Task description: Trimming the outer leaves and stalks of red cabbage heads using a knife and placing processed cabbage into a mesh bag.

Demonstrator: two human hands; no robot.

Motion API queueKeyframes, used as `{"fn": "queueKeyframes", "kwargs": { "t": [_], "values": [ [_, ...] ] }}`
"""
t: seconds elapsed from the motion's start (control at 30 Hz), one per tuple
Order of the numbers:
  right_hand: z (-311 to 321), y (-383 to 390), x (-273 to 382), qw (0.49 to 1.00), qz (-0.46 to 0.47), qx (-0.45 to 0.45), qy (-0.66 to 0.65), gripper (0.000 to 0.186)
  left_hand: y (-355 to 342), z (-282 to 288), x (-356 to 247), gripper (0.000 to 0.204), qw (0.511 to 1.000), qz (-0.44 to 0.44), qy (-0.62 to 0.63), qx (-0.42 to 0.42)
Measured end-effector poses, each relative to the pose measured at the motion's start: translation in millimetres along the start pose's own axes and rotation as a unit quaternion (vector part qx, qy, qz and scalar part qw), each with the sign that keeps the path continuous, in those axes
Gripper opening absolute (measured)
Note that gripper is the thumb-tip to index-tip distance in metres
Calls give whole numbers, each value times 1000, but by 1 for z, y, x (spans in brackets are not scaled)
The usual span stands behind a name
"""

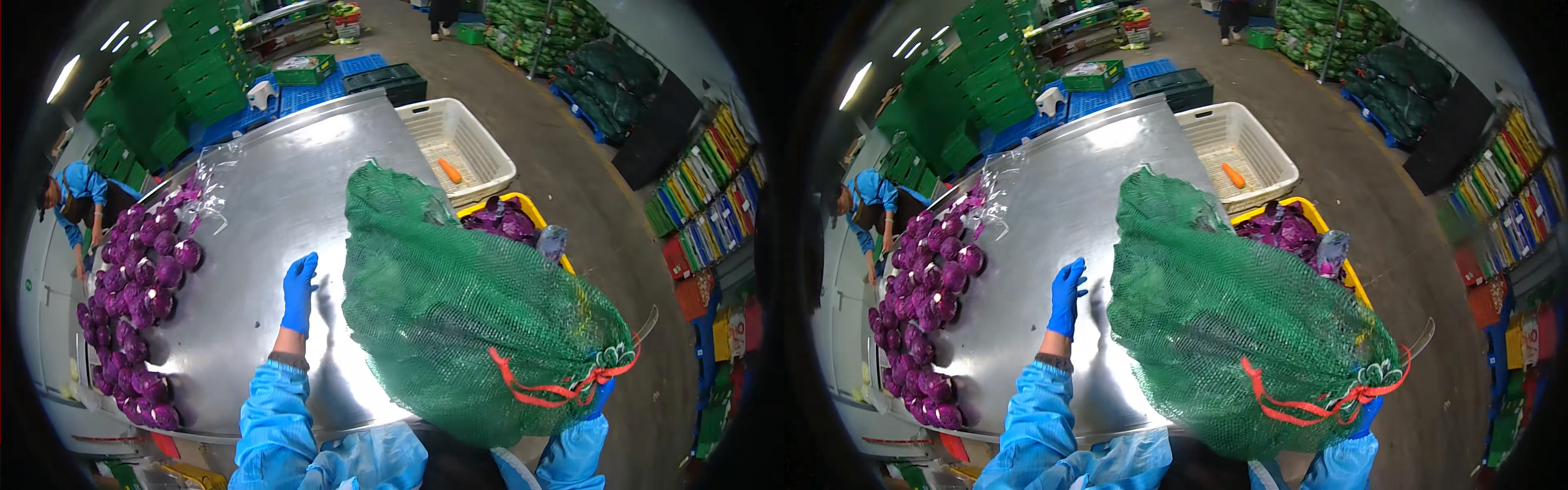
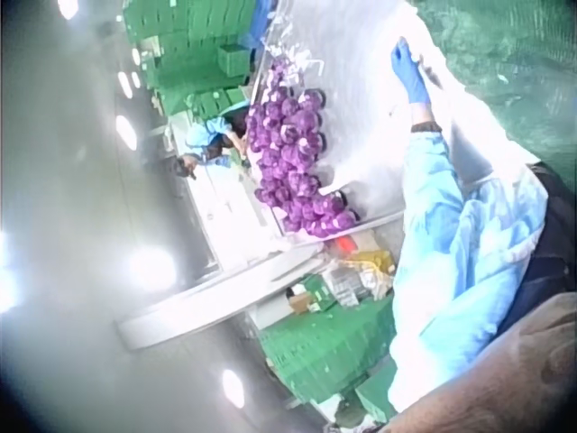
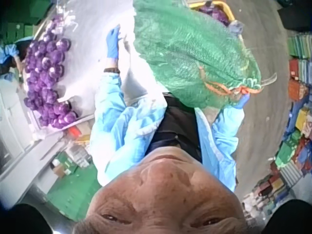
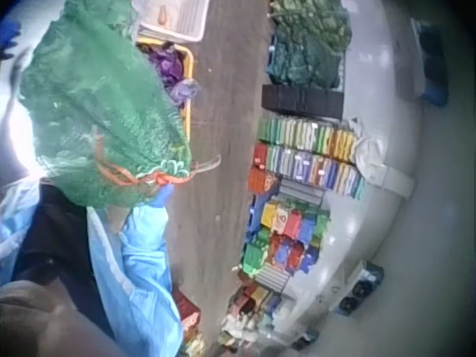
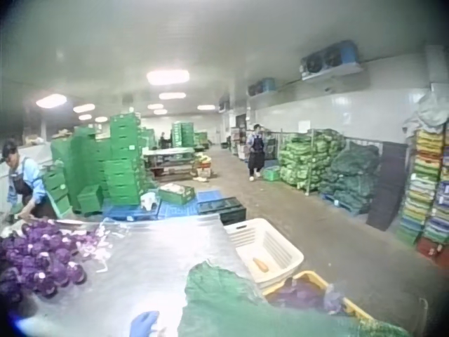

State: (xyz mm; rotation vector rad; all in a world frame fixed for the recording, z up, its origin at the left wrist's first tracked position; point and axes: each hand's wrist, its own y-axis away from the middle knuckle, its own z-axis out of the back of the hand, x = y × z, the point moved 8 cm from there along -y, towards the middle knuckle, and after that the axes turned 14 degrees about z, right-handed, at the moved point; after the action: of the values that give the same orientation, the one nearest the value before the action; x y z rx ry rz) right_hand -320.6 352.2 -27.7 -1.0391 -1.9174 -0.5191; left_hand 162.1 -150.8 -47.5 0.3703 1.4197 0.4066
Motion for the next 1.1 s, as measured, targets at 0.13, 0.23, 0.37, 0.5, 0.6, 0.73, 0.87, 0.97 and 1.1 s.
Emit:
{"fn": "queueKeyframes", "kwargs": {
  "t": [0.13,0.23,0.37,0.5,0.6,0.73,0.87,0.97,1.1],
  "values": [
    [21,9,20,995,44,-68,62,37,-61,-62,-24,65,994,-54,-92,6],
    [159,17,20,995,82,14,59,34,-129,-108,-19,84,986,-95,-138,6],
    [74,41,43,993,53,-92,51,30,-125,-153,-8,55,991,-97,-84,41],
    [39,42,51,987,4,-158,22,35,-128,-159,6,29,992,-105,-53,52],
    [31,31,50,988,-1,-156,-24,34,-101,-158,8,34,996,-2,-26,89],
    [3,6,43,993,15,-121,2,30,-90,-126,-5,64,997,16,-57,50],
    [17,-3,35,990,13,-140,0,30,-117,-117,-4,91,990,-59,-120,-39],
    [-11,-3,56,993,35,-112,-22,34,-122,-133,2,98,990,-55,-127,-36],
    [27,19,71,980,53,-189,14,37,-99,-187,-5,65,983,-50,-174,13]
  ]
}}
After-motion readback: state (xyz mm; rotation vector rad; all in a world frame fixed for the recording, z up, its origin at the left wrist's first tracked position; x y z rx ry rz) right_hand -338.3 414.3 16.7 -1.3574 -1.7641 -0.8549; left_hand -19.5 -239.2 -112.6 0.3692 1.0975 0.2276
